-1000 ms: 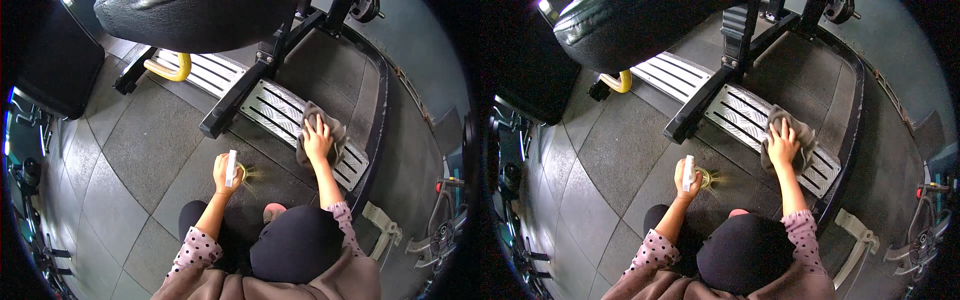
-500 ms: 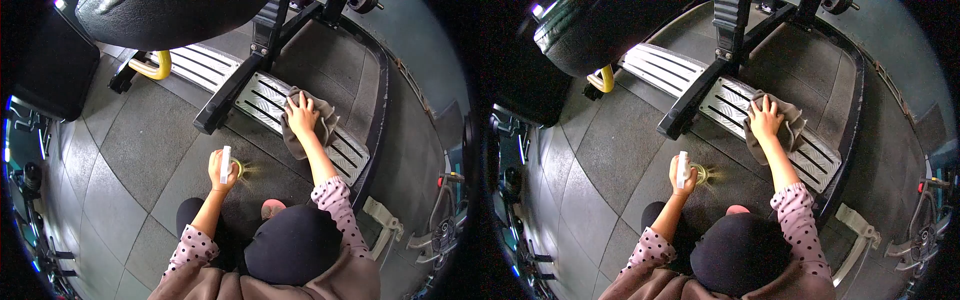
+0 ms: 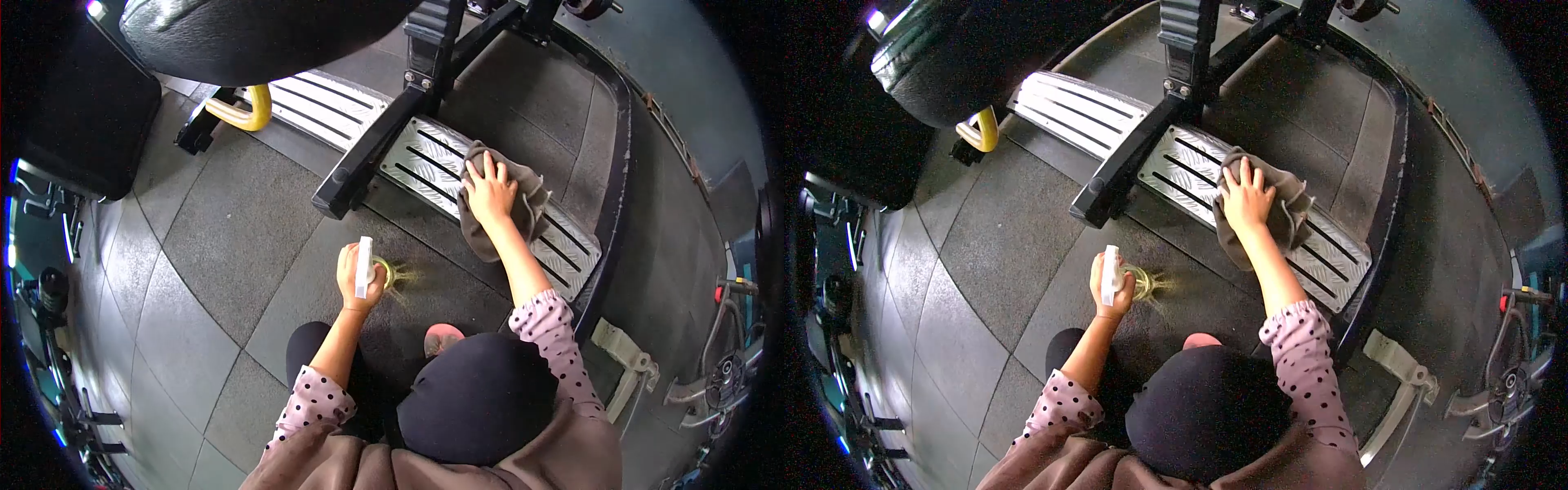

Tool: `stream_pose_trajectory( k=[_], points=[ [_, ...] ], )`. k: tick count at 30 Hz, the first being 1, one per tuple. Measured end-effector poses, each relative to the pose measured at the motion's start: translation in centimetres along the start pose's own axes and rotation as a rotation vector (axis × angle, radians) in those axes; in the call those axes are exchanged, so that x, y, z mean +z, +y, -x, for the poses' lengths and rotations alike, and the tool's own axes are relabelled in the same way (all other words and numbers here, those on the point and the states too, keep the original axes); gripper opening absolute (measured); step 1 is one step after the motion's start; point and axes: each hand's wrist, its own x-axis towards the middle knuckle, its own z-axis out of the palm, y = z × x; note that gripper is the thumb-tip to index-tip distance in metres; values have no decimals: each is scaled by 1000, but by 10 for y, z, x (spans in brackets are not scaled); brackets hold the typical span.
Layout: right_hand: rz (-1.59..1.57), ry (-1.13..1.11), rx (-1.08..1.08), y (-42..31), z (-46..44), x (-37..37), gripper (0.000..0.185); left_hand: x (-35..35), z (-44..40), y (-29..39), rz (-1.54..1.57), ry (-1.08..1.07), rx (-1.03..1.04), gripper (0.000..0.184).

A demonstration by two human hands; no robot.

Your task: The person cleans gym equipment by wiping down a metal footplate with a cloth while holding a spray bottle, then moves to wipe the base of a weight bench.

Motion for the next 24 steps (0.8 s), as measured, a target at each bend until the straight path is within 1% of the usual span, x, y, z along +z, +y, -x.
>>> stream_pose_trajectory(
  k=[3, 6, 8, 12, 14, 17, 19, 20, 23, 24],
  points=[
    [-23, -32, -4, 3, 6, -4, 45, 0, 0, 0, 23, 11, -36, 31],
    [-11, -45, -7, 6, 24, -6, 44, -1, -2, -2, -30, -15, 18, 31],
    [-6, -65, 11, 7, 30, -11, 43, -1, -3, 0, -10, 2, 1, 30],
    [-7, -64, 22, 0, 11, -9, 44, 0, -3, 2, -8, 11, 3, 30],
    [-68, -85, 48, -4, -1, -10, 43, 0, -1, 0, -5, 3, 0, 31],
    [-53, -81, 45, -1, 5, -13, 43, 2, 5, -6, -7, -3, -7, 33],
    [-27, -88, 28, 0, 20, -17, 43, -1, 0, -4, -46, -5, 36, 31],
    [-49, -140, 59, 1, 25, -19, 43, -2, -2, -2, -34, -3, 20, 31],
    [-42, -133, 61, -1, 21, -17, 43, 0, -2, 0, 3, 3, -38, 30],
    [-45, -137, 59, -3, 14, -17, 43, 0, -3, 0, -14, 12, -10, 30]
  ],
)
